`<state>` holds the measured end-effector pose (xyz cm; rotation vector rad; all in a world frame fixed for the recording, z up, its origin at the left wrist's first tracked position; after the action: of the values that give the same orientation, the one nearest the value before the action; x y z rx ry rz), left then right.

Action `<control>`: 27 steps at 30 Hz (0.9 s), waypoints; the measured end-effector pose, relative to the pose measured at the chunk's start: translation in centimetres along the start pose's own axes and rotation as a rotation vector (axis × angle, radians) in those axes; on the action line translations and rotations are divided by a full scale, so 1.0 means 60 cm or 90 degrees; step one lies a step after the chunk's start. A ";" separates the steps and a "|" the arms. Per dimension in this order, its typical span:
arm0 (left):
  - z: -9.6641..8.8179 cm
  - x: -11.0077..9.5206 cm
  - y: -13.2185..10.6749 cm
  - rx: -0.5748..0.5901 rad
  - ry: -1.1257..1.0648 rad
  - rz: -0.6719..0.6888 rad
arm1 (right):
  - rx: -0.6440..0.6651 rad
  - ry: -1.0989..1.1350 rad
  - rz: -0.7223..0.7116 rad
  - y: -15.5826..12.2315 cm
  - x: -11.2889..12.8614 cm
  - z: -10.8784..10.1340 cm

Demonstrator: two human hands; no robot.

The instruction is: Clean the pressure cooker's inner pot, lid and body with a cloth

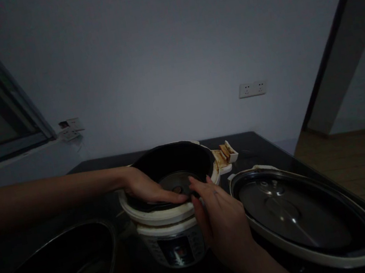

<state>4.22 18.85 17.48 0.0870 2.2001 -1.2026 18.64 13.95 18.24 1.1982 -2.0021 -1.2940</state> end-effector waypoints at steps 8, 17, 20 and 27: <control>-0.030 0.049 0.011 0.051 0.035 -0.146 | 0.009 0.028 -0.008 0.000 0.000 0.002; 0.026 0.030 0.061 0.104 0.000 -0.100 | 0.011 0.038 -0.005 0.002 -0.001 0.001; 0.033 0.027 0.062 0.106 0.003 -0.116 | 0.003 0.037 -0.010 0.003 0.000 0.000; 0.019 0.014 0.049 0.014 0.065 -0.029 | -0.003 0.019 -0.038 0.003 0.005 0.001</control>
<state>5.10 19.50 14.42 0.1102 2.2885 -1.2724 18.36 13.77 18.32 1.2772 -1.9543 -1.3005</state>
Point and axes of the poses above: each hand's wrist, its own y-axis towards the middle knuckle, its own z-axis out of the palm, x = y × z, the point moved 6 cm from there along y, towards the middle knuckle, and after that the axes turned 12 degrees about -z, right-handed, at the moved point
